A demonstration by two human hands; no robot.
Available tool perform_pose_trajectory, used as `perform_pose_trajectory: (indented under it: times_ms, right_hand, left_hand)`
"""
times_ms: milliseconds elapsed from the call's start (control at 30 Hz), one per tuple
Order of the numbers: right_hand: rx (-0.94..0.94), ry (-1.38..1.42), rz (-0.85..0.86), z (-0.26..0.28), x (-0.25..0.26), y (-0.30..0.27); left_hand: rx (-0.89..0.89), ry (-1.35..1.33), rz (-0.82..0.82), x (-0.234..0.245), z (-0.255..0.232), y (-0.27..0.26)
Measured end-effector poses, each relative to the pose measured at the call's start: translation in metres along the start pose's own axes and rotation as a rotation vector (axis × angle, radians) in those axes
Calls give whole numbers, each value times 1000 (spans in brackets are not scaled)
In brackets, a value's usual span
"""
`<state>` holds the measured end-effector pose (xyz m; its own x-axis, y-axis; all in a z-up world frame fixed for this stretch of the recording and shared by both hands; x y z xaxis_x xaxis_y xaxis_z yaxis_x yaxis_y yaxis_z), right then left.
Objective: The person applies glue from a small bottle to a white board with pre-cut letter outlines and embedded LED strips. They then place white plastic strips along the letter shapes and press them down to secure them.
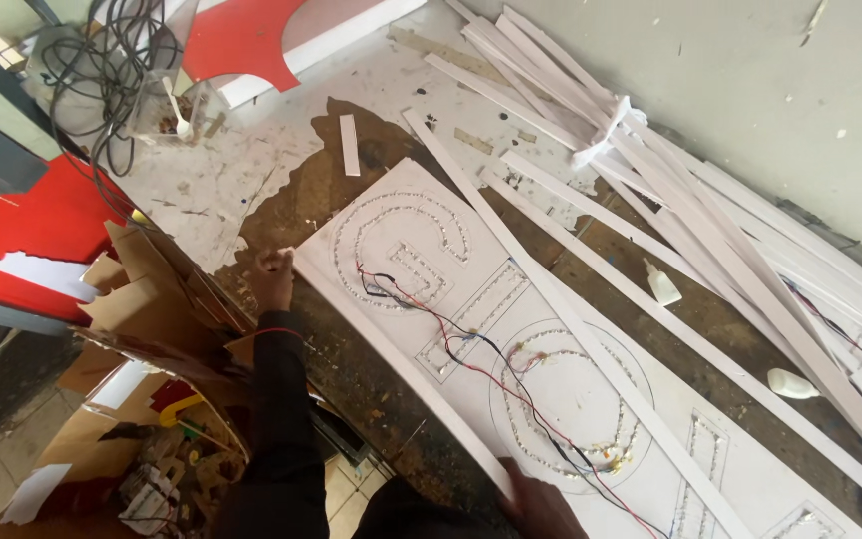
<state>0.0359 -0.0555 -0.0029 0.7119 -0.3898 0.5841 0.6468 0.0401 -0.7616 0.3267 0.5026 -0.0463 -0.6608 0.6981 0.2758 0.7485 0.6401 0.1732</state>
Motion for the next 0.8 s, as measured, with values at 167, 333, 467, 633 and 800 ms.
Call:
perform_pose_trajectory:
  times_ms: [167,333,467,633,800]
  right_hand:
    - [-87,-80,-158,-15,-3,17]
    - [-1,-62,-360,-28,0,22]
    - [43,20,-546,-31,4,7]
    - [72,104,-687,-27,12,-10]
    - [51,127,-586,-36,3,13]
  left_hand:
    - [-146,249,2,-7,-3,10]
    - [-122,185,37,-11,-35,-14]
    - [-194,64,-13,-3,-50,-22]
    - [-397,168,20,-2,-45,-10]
    - [-356,93,65,-4,-43,-6]
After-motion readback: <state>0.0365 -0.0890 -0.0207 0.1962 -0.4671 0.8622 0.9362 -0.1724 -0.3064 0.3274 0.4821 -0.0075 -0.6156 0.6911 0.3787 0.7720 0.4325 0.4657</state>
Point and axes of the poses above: each hand's wrist, its own y-axis towards the middle knuckle, its own x-axis out of the back of the hand, z = x × y, the point moved 9 cm from there along y, towards the middle knuckle, and after that the axes turned 14 degrees about -x, right-handed, at the moved point
